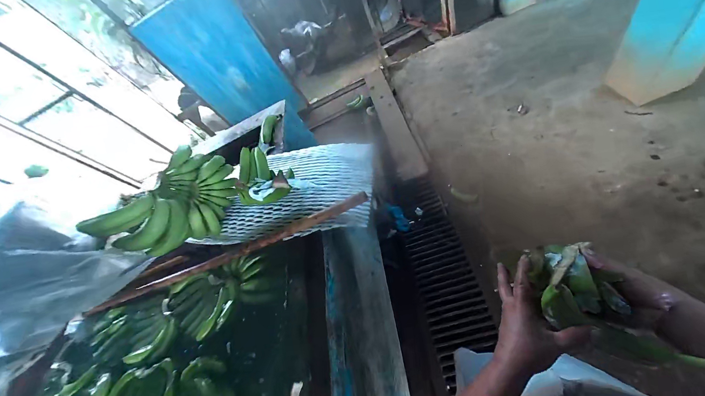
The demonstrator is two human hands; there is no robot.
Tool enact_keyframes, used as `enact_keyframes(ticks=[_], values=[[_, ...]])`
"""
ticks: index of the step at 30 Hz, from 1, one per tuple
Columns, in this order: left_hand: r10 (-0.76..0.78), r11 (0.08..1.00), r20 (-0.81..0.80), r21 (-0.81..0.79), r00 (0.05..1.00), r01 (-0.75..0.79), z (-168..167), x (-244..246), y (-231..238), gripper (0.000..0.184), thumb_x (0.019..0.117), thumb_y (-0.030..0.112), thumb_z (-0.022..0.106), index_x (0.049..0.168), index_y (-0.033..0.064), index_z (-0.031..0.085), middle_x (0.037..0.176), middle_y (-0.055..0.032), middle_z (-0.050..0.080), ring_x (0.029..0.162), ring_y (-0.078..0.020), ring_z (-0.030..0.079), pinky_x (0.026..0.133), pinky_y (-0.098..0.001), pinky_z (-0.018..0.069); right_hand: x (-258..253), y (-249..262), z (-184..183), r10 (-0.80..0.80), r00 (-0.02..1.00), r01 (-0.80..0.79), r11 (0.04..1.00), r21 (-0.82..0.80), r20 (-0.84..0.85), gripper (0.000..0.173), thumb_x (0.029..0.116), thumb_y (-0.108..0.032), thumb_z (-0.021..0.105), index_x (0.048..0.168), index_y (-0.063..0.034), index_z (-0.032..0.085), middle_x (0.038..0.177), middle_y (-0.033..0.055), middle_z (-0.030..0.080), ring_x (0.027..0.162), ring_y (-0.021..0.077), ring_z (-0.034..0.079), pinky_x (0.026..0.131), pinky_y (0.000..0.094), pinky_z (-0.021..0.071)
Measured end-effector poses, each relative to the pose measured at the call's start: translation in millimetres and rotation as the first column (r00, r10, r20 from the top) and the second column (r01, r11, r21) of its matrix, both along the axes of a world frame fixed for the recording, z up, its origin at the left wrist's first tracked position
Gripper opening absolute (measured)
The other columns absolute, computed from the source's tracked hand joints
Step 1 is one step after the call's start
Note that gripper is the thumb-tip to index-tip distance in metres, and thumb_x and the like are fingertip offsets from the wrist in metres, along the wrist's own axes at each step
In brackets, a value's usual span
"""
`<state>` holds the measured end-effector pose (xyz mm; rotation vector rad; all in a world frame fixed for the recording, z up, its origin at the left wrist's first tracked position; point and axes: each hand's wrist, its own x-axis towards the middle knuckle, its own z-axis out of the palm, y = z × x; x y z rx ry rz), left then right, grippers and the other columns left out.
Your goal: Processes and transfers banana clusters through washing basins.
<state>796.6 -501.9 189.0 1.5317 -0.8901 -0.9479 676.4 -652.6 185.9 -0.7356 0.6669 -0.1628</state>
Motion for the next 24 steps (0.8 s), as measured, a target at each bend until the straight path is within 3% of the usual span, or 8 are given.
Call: enact_keyframes(ticks=[3,7,9,13,19,24], values=[[0.044,0.999,-0.026,0.019,0.999,-0.043,-8.4,52.5,-41.3,0.118,0.0681,0.014,0.092,0.162,0.0022,0.021,0.166,-0.033,-0.005,0.151,-0.0432,0.023,0.116,-0.0475,0.0381,59.9,-46.2,-7.4,0.005,0.996,-0.005,1.0,0.005,-0.085,0.039,0.104,-0.046,0.043,0.115,-0.0125,0.06,0.091,0.0034,0.072,0.081,0.0127,0.072,0.07,0.0322,0.0623],[0.059,0.998,-0.048,0.011,0.997,-0.058,-28.4,130.6,-101.3,0.117,0.069,0.013,0.091,0.162,0.0024,0.02,0.165,-0.034,-0.006,0.151,-0.0451,0.022,0.116,-0.0483,0.0374,142.6,-107.4,-19.2,0.029,0.986,-0.032,0.999,-0.012,-0.161,0.042,0.1058,-0.046,0.037,0.113,-0.0122,0.061,0.09,0.0035,0.072,0.08,0.0131,0.072,0.069,0.0318,0.0619],[0.041,0.999,-0.063,0.011,0.997,-0.041,-33.7,173.3,-132.9,0.117,0.0702,0.013,0.091,0.162,0.0026,0.02,0.165,-0.0347,-0.006,0.151,-0.0461,0.022,0.116,-0.0489,0.0376,182.8,-138.3,-25.1,0.036,0.987,-0.04,0.999,-0.016,-0.159,0.042,0.1031,-0.049,0.041,0.112,-0.0133,0.061,0.09,0.0028,0.072,0.08,0.0124,0.071,0.069,0.0312,0.0619],[0.033,0.999,-0.091,0.03,0.995,-0.031,-30.9,247.7,-187.8,0.118,0.0705,0.014,0.091,0.162,0.0027,0.019,0.164,-0.0362,-0.006,0.151,-0.0461,0.023,0.116,-0.0483,0.0374,254.8,-198.8,-30.3,0.093,0.99,-0.089,0.995,0.048,-0.101,0.046,0.0894,-0.056,0.064,0.11,-0.0151,0.064,0.092,0.0034,0.073,0.081,0.0124,0.073,0.071,0.0315,0.0631],[0.147,0.988,-0.117,0.061,0.982,-0.141,-45.3,335.5,-240.4,0.116,0.0693,0.014,0.092,0.161,0.0022,0.023,0.165,-0.0349,-0.005,0.151,-0.0441,0.024,0.116,-0.0476,0.0376,357.9,-259.5,-47.8,0.157,0.983,-0.146,0.982,0.118,-0.091,0.048,0.0874,-0.057,0.067,0.109,-0.0141,0.065,0.091,0.005,0.073,0.081,0.0137,0.073,0.07,0.0323,0.0634],[0.353,0.934,-0.175,0.129,0.919,-0.334,-88.4,386.7,-276.3,0.119,0.0679,0.013,0.092,0.162,0.0015,0.02,0.166,-0.0332,-0.004,0.153,-0.0426,0.021,0.119,-0.0482,0.0337,449.3,-308.2,-81.3,0.312,0.924,-0.265,0.94,0.217,-0.222,0.041,0.1068,-0.042,0.035,0.11,-0.0108,0.061,0.089,0.0064,0.073,0.079,0.0157,0.073,0.068,0.0334,0.063]])
